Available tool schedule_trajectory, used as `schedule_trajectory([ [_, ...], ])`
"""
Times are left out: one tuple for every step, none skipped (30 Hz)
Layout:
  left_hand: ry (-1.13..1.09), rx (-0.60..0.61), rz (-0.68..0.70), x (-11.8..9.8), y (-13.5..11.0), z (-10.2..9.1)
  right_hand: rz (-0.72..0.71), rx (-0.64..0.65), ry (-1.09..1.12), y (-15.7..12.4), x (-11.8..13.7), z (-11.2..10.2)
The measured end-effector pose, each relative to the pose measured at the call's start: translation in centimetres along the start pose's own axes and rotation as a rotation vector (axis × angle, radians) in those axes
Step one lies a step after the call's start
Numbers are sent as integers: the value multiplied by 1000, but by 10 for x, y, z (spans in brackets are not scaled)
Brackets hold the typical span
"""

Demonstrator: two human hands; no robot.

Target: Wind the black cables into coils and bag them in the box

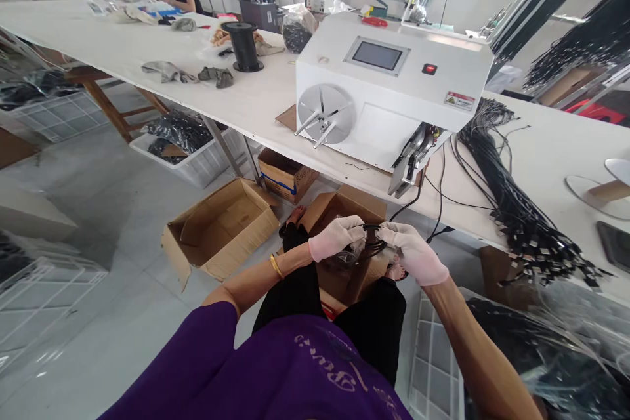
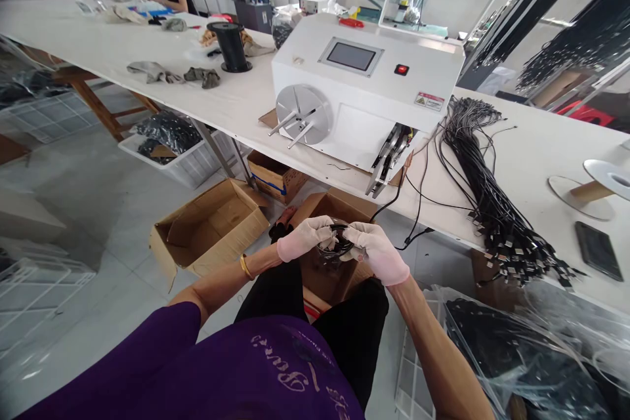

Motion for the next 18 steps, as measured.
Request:
schedule_trajectory([
  [35,-15,-1,2,0,-1,-2,-14,28,2,-3,0],
  [50,-28,-6,4,-1,-3,-10,-31,37,4,-5,1],
  [38,-25,-22,6,-2,-3,-27,-52,28,5,-6,3],
  [-3,4,-49,8,-4,-1,-53,-80,-3,6,-7,4],
  [-67,57,-89,9,-6,2,-83,-114,-51,7,-8,6],
  [-142,123,-138,11,-9,6,-115,-154,-108,7,-8,8],
  [-216,183,-185,11,-13,11,-145,-193,-164,7,-9,10],
  [-280,223,-223,10,-16,15,-169,-226,-215,6,-10,12],
  [-327,237,-249,9,-19,18,-188,-253,-261,5,-11,13],
  [-358,231,-264,6,-21,20,-204,-272,-306,4,-11,14],
  [-380,224,-273,3,-22,22,-227,-289,-353,3,-11,14],
  [-398,222,-279,0,-23,22,-260,-305,-407,2,-9,13],
  [-409,229,-283,-4,-23,22,-304,-314,-471,1,-6,12],
  [-412,245,-288,-9,-23,21,-364,-308,-539,0,-1,9],
  [-411,263,-292,-14,-22,19,-441,-277,-609,-2,5,7],
  [-411,284,-296,-20,-21,17,-532,-218,-687,-4,12,4],
  [-412,313,-302,-25,-20,15,-631,-138,-777,-6,20,2],
  [-414,351,-309,-29,-18,14,-723,-49,-881,-10,27,1],
])
Point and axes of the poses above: each hand's wrist, its own y-axis towards the middle knuckle, its own z-axis out of the palm, x = y × z, the point moved 3 cm from there along y, towards the middle knuckle, and after that the axes turned 10 degrees about y, right-handed, at the moved point
